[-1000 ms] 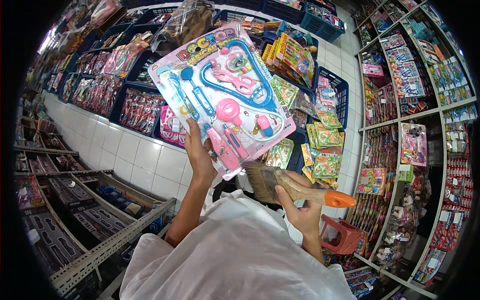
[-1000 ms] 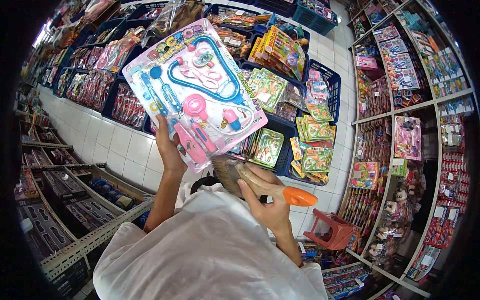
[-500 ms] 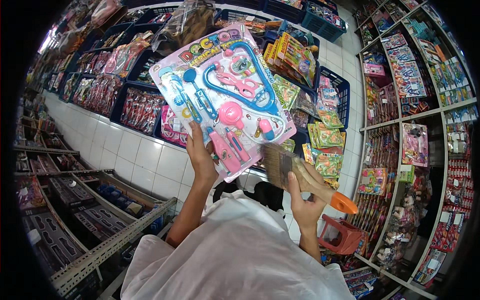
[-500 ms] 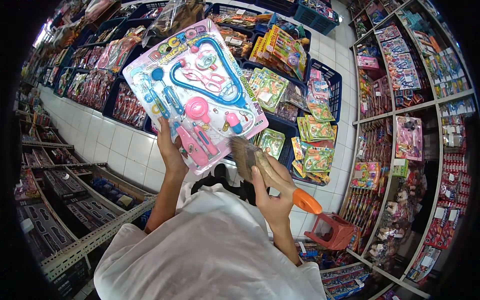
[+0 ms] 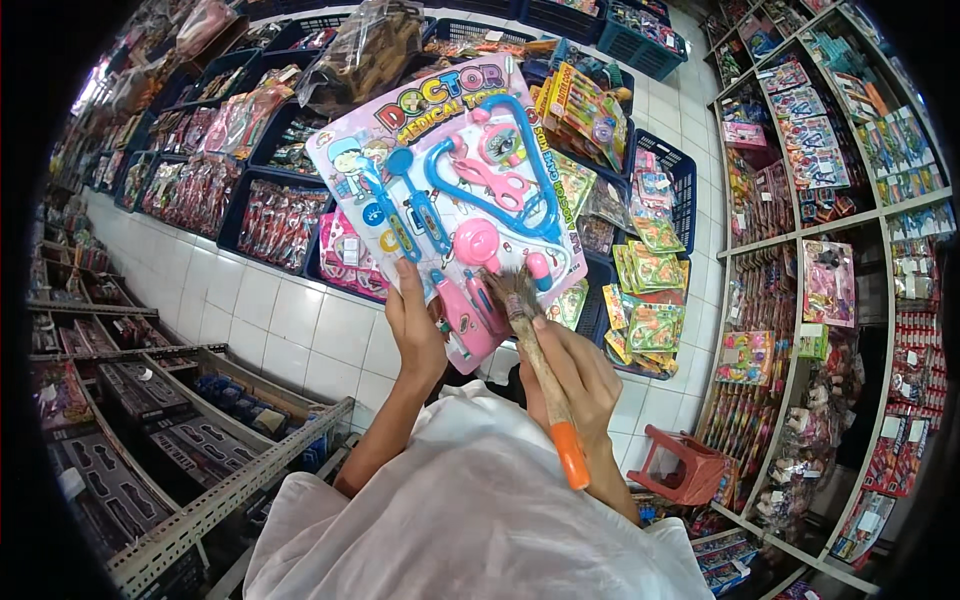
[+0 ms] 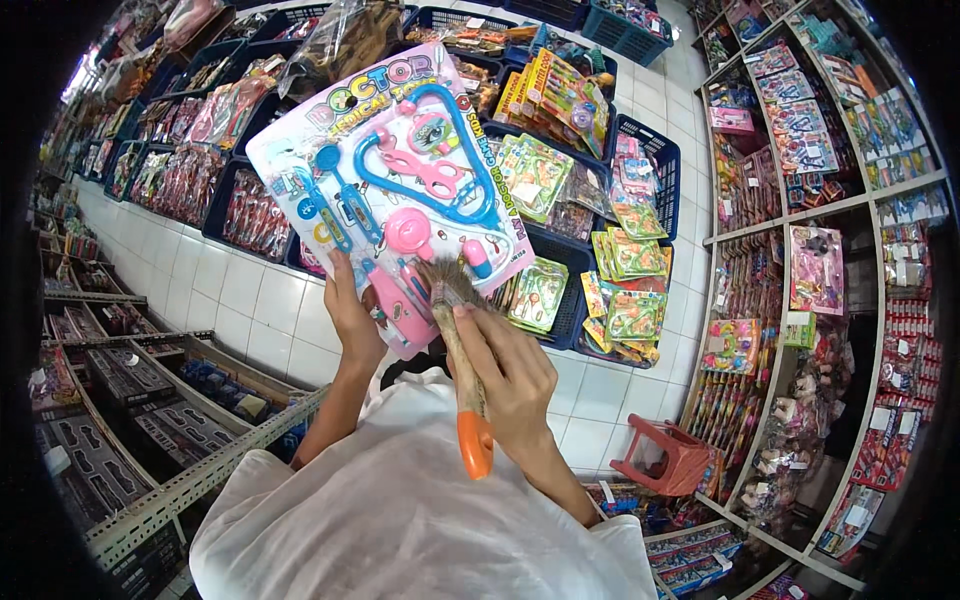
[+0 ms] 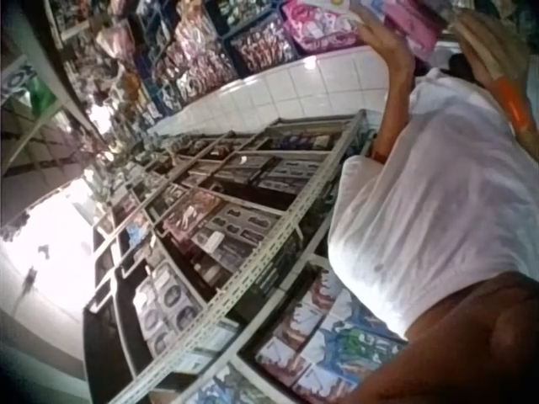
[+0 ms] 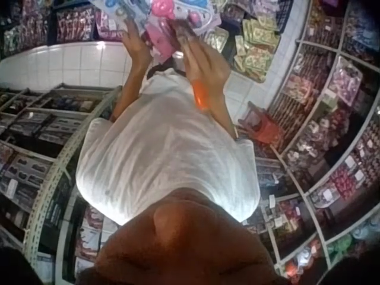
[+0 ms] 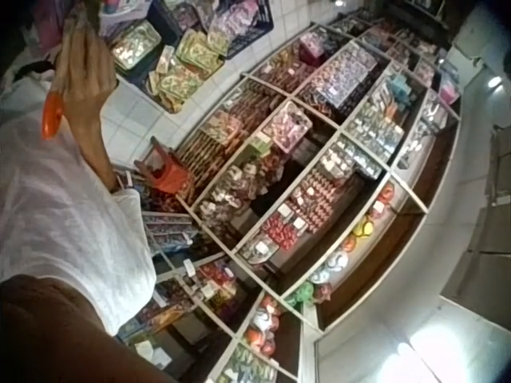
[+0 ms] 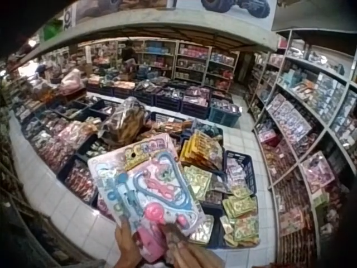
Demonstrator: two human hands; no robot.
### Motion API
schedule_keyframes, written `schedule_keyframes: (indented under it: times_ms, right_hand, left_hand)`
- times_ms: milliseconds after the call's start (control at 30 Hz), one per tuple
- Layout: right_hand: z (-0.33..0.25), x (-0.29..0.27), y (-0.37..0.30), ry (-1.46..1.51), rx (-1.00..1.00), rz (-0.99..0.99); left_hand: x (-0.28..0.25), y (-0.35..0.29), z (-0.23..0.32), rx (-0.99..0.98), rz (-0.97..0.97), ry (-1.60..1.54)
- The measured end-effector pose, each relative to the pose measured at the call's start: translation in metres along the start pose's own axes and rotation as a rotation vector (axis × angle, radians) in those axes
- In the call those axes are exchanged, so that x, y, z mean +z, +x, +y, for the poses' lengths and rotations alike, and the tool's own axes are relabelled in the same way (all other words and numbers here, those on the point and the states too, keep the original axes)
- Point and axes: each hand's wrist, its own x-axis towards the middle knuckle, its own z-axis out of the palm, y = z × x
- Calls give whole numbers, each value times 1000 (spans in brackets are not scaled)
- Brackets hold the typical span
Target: Dusting packaged toys on a retail shelf using a brush duster.
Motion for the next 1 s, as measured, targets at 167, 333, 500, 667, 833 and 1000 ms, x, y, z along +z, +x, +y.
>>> schedule_keyframes:
  times_ms: [167,333,500,667,833,1000]
  right_hand:
    - [3,-2,-2,18,-20,-26]
    - [5,-3,-4,7,-24,-38]
    - [4,-6,-6,-21,-22,-51]
    - [6,-11,-6,-41,12,-84]
    - [8,-16,-5,-85,23,-124]
    - [15,-18,-7,-106,28,-128]
  left_hand:
    - [-6,4,9,-1,115,-21]
    - [-10,12,7,36,147,-68]
    - [-17,17,8,-22,76,-75]
    - [-23,26,8,-24,49,-93]
    - [-22,32,12,-8,40,-132]
    - [-29,39,7,-11,42,-117]
